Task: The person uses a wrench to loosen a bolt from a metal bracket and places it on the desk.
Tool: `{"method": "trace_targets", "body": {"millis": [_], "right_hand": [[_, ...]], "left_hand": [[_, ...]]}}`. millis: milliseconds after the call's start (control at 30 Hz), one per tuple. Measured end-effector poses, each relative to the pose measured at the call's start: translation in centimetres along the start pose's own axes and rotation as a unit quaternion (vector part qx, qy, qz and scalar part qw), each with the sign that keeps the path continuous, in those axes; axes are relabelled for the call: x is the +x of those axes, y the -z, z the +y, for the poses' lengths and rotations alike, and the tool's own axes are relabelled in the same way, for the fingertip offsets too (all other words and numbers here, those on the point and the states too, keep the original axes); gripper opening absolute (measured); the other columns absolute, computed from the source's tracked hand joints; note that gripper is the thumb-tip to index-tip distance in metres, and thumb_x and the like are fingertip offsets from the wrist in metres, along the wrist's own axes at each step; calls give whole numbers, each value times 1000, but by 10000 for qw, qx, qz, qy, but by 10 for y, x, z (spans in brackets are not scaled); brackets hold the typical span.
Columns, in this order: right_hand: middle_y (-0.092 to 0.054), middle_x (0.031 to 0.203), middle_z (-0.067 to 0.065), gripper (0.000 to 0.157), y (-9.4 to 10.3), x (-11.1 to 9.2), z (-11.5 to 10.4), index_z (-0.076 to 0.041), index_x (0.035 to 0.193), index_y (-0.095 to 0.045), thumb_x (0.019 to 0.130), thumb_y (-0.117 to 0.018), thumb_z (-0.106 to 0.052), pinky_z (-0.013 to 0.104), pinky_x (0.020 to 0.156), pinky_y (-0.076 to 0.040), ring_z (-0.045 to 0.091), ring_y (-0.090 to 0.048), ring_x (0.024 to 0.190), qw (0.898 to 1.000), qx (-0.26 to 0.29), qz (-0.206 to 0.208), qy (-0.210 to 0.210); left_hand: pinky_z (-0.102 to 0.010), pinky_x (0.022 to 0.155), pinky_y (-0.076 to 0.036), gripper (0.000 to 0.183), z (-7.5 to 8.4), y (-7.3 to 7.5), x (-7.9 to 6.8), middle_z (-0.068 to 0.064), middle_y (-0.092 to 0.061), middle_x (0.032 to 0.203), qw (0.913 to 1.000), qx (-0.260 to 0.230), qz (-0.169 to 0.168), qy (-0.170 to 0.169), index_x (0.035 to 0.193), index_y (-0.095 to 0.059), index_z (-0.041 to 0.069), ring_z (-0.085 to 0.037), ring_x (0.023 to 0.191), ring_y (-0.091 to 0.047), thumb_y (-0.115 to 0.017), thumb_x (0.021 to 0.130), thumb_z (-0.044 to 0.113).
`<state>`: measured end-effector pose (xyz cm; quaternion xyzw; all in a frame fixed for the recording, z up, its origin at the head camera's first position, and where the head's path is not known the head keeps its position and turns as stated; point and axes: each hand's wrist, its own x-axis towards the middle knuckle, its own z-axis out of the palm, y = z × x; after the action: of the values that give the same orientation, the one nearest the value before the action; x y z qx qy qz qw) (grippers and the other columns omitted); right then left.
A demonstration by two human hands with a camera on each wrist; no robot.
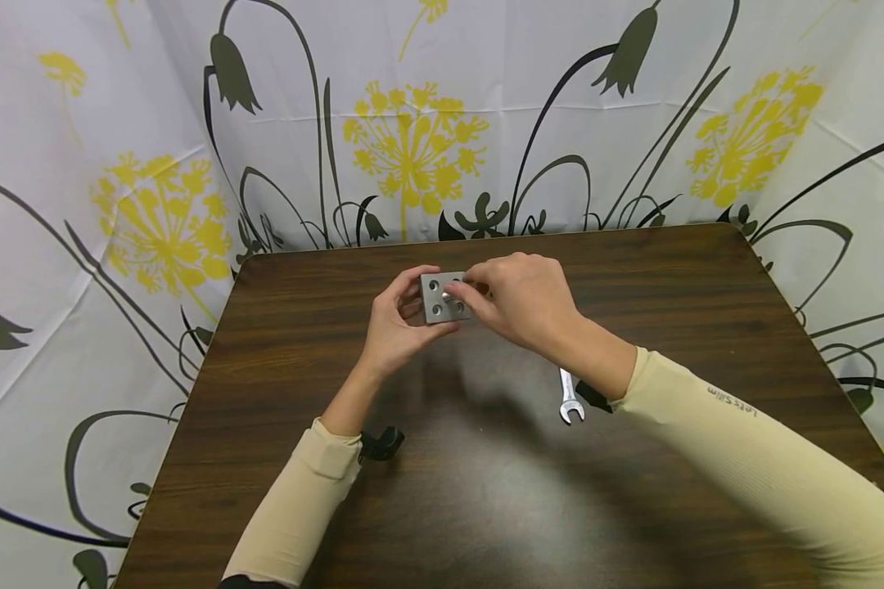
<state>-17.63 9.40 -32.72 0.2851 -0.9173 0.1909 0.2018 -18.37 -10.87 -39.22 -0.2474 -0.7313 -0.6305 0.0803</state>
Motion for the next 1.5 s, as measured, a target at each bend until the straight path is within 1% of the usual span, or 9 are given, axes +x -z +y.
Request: {"method": "trace_targets", "body": {"millis": [233, 467, 633, 733, 833, 1033, 1233, 1367, 1500], "right_hand": [[-68, 85, -7, 16, 1, 0, 1, -19, 102, -79, 90, -72, -29, 31, 50, -47, 11, -59, 67, 9982, 39, -243, 541], [-66, 101, -2, 21, 1, -1, 1, -19, 108, -78, 88, -73, -14, 31, 59, -53, 14, -61, 90, 9933, 36, -367, 1094], [-69, 94, -4, 26, 0, -1, 0, -18, 110, -76, 91, -71, -35, 33, 52, -49, 12, -61, 76, 9978, -36, -233, 625], [-68, 77, -8, 32, 0, 0, -2, -20, 101, -77, 94, -63, -47, 32, 46, -44, 10, -58, 62, 9997, -58, -181, 134], [-63, 64, -10, 32, 0, 1, -3, -21, 91, -77, 94, -61, -49, 32, 42, -41, 9, -53, 54, 9997, -80, -218, -123], [-68, 81, -6, 19, 0, 0, -3, -18, 103, -78, 90, -72, -31, 31, 47, -46, 12, -58, 67, 9989, -135, -303, 343], [-67, 101, -3, 25, 1, -1, -1, -20, 110, -77, 87, -72, -12, 33, 62, -53, 16, -60, 92, 9951, -4, -437, 889], [-68, 102, -2, 27, 0, -1, -2, -18, 115, -75, 88, -74, -24, 33, 59, -52, 16, -61, 89, 9967, -8, -323, 744], [-71, 89, -5, 31, 1, -1, -4, -19, 108, -77, 92, -67, -44, 32, 48, -47, 13, -62, 70, 9998, -111, -102, 150]], "left_hand": [[-43, 83, -56, 69, -1, 0, 0, -20, -66, 115, 10000, -31, -16, -16, 129, -55, -3, -24, 102, -66, -84, 67, -12], [-45, 85, -55, 70, -1, 1, -1, -19, -65, 117, 10000, -30, -34, 0, 129, -55, -3, -22, 103, -65, -84, 67, -14], [-43, 84, -56, 69, 0, 1, 0, -19, -66, 115, 10000, -74, -2, -36, 129, -55, -4, -22, 102, -66, -84, 66, -14], [-43, 81, -57, 69, 1, 1, 1, -20, -66, 113, 9999, -132, 12, -28, 128, -55, -4, -22, 100, -66, -83, 66, -15], [-43, 79, -58, 70, 2, 1, 1, -20, -66, 112, 9999, -160, 15, 8, 128, -55, -4, -23, 98, -66, -83, 66, -15], [-41, 77, -58, 70, 1, 1, 0, -20, -66, 113, 9999, -158, 7, 27, 129, -55, -4, -23, 98, -66, -84, 66, -15], [-46, 81, -57, 70, 0, 2, -1, -18, -66, 114, 10000, -54, 36, 45, 129, -55, -3, -21, 99, -66, -84, 66, -14], [-45, 83, -56, 70, -1, 3, -1, -18, -67, 113, 10000, -4, 42, 14, 128, -55, -4, -19, 99, -65, -84, 66, -14], [-40, 82, -56, 70, -6, 3, 0, -20, -67, 112, 10000, 27, 67, -45, 128, -55, -3, -21, 98, -66, -84, 65, -14]]}}
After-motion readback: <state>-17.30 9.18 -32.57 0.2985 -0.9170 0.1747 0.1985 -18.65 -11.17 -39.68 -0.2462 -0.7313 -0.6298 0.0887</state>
